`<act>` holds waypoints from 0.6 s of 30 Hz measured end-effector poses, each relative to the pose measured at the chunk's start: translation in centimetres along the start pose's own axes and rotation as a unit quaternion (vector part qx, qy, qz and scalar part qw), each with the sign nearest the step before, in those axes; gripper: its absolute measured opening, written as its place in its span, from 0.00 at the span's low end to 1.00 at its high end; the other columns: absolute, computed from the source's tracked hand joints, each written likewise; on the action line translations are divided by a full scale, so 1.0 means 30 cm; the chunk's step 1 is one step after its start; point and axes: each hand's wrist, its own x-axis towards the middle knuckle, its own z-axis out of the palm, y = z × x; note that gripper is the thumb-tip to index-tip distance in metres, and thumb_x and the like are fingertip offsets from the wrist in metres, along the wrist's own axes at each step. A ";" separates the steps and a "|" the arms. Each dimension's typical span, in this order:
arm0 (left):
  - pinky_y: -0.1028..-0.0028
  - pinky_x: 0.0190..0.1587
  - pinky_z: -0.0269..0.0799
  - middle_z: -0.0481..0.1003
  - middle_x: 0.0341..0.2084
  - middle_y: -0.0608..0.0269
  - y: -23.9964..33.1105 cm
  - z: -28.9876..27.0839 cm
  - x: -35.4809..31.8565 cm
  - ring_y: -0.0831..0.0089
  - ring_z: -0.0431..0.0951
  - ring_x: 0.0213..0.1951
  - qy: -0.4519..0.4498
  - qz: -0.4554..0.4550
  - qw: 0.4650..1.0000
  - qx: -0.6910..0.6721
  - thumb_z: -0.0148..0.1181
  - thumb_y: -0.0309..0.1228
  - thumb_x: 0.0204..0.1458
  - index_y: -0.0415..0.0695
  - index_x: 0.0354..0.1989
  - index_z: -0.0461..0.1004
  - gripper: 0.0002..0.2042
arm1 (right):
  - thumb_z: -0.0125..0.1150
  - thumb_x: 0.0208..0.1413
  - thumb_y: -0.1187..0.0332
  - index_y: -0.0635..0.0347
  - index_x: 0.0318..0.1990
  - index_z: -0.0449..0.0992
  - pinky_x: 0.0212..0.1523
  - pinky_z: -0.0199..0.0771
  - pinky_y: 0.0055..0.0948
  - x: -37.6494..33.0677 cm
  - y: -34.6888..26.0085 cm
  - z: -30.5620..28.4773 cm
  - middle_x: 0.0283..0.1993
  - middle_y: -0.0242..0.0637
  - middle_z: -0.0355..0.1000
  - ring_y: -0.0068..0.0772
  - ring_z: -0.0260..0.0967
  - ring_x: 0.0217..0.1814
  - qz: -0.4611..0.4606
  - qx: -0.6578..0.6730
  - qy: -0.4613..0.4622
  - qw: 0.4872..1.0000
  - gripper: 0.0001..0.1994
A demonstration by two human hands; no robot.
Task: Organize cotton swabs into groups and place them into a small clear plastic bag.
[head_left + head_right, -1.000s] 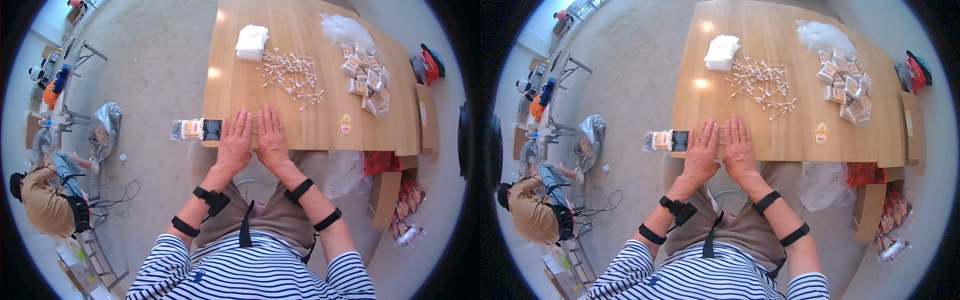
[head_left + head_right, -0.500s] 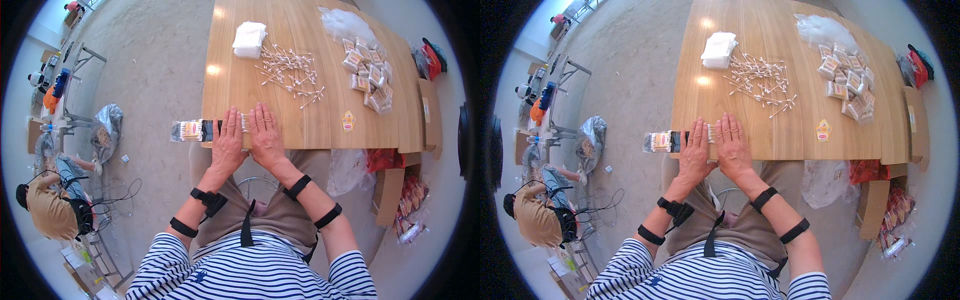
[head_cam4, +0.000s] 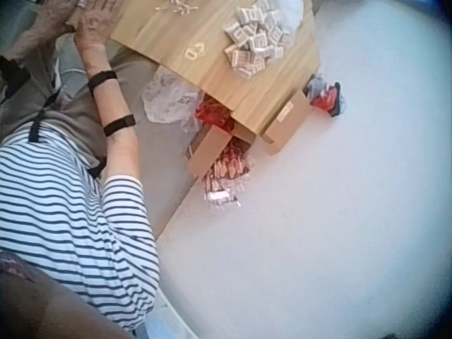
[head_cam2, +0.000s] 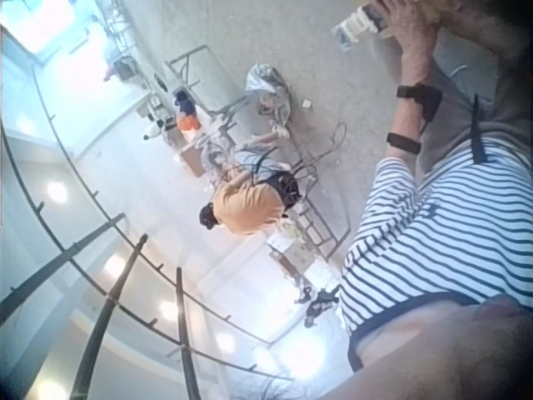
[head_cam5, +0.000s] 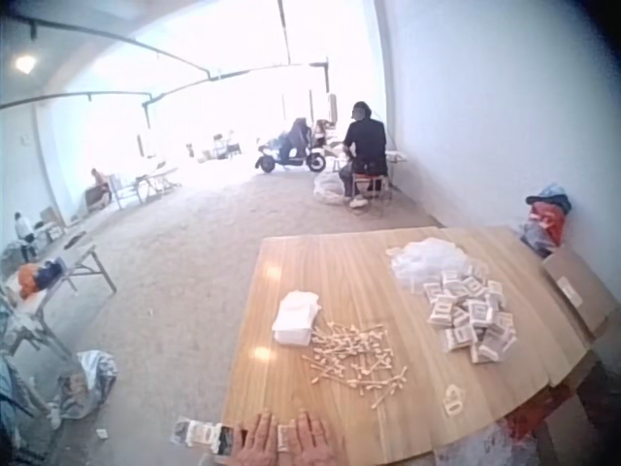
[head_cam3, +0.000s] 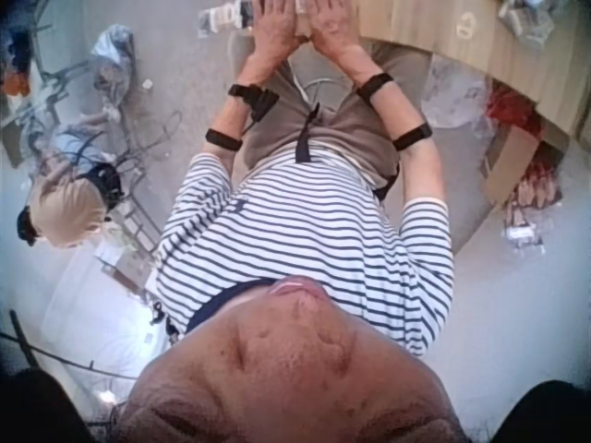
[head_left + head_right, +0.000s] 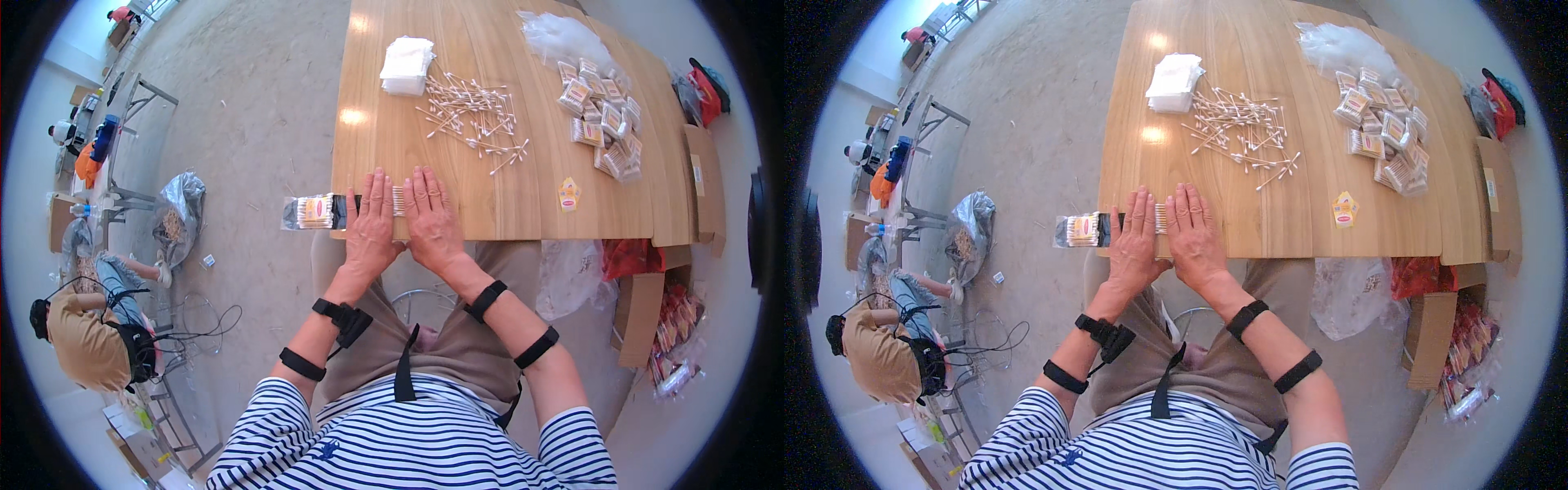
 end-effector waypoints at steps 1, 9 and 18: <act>0.48 0.74 0.35 0.47 0.74 0.48 0.001 -0.001 0.000 0.57 0.44 0.76 0.000 0.003 1.000 0.009 0.80 0.43 0.27 0.34 0.72 0.51 0.60 | 0.57 0.50 0.71 0.72 0.68 0.58 0.78 0.40 0.49 0.005 -0.012 0.003 0.75 0.59 0.49 0.57 0.42 0.80 0.012 -0.002 0.007 1.000 0.35; 0.48 0.74 0.35 0.48 0.74 0.49 0.008 0.038 -0.006 0.57 0.44 0.76 0.028 0.020 0.999 0.039 0.79 0.40 0.30 0.36 0.72 0.50 0.58 | 0.57 0.50 0.72 0.72 0.68 0.58 0.78 0.39 0.50 0.010 -0.024 0.041 0.75 0.59 0.50 0.60 0.40 0.80 0.021 -0.019 0.037 0.999 0.35; 0.46 0.74 0.37 0.52 0.73 0.50 0.045 0.027 -0.012 0.57 0.48 0.75 0.011 -0.007 1.000 0.024 0.74 0.31 0.32 0.37 0.72 0.52 0.53 | 0.75 0.40 0.66 0.71 0.72 0.49 0.77 0.39 0.53 -0.076 0.014 -0.097 0.77 0.56 0.43 0.54 0.36 0.82 0.121 0.018 -0.083 0.989 0.52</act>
